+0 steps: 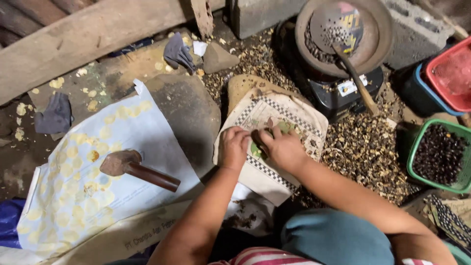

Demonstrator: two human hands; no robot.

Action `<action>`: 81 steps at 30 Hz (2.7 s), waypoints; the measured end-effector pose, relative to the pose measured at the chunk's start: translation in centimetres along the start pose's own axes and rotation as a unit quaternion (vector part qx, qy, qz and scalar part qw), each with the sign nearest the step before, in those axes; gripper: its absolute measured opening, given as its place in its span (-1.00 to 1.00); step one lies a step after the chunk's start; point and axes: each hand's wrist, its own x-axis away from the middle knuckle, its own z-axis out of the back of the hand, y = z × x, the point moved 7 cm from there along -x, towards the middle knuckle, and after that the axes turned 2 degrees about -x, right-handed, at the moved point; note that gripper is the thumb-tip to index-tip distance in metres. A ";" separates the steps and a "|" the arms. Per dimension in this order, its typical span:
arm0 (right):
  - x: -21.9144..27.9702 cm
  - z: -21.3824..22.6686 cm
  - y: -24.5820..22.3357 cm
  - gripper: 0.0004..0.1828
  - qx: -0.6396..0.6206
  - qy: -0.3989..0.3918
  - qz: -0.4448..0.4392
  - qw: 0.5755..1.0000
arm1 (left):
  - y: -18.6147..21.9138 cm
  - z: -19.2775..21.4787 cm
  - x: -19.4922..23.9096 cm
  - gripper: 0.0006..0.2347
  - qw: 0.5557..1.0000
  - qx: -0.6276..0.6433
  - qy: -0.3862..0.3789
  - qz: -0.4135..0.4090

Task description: The person sits on the floor and uses a stone to crack nuts on a patterned cloth. They then use a hammer to flatten the cracked nuts on a white sheet. The person also stirs dark seeds in a pan on a portable gas stove using a slotted spoon.

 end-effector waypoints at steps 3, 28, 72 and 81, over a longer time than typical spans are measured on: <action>-0.7 -3.2 2.8 -0.36 -0.075 -0.026 -0.059 0.995 | 1.0 -0.5 -0.6 -0.83 1.000 -0.028 -0.007 0.011; 0.3 -0.4 -1.7 -0.43 0.117 0.130 0.072 0.982 | 0.9 1.3 0.8 -0.48 0.993 -0.105 -0.034 0.052; 4.1 -7.8 3.0 -0.77 -0.116 0.087 0.090 0.985 | -1.0 -2.1 0.5 -0.87 0.990 -0.125 -0.063 0.000; 0.1 -4.4 1.2 -0.87 -0.217 0.063 0.063 0.972 | -2.1 1.1 1.9 -0.93 0.940 -0.001 -0.175 0.294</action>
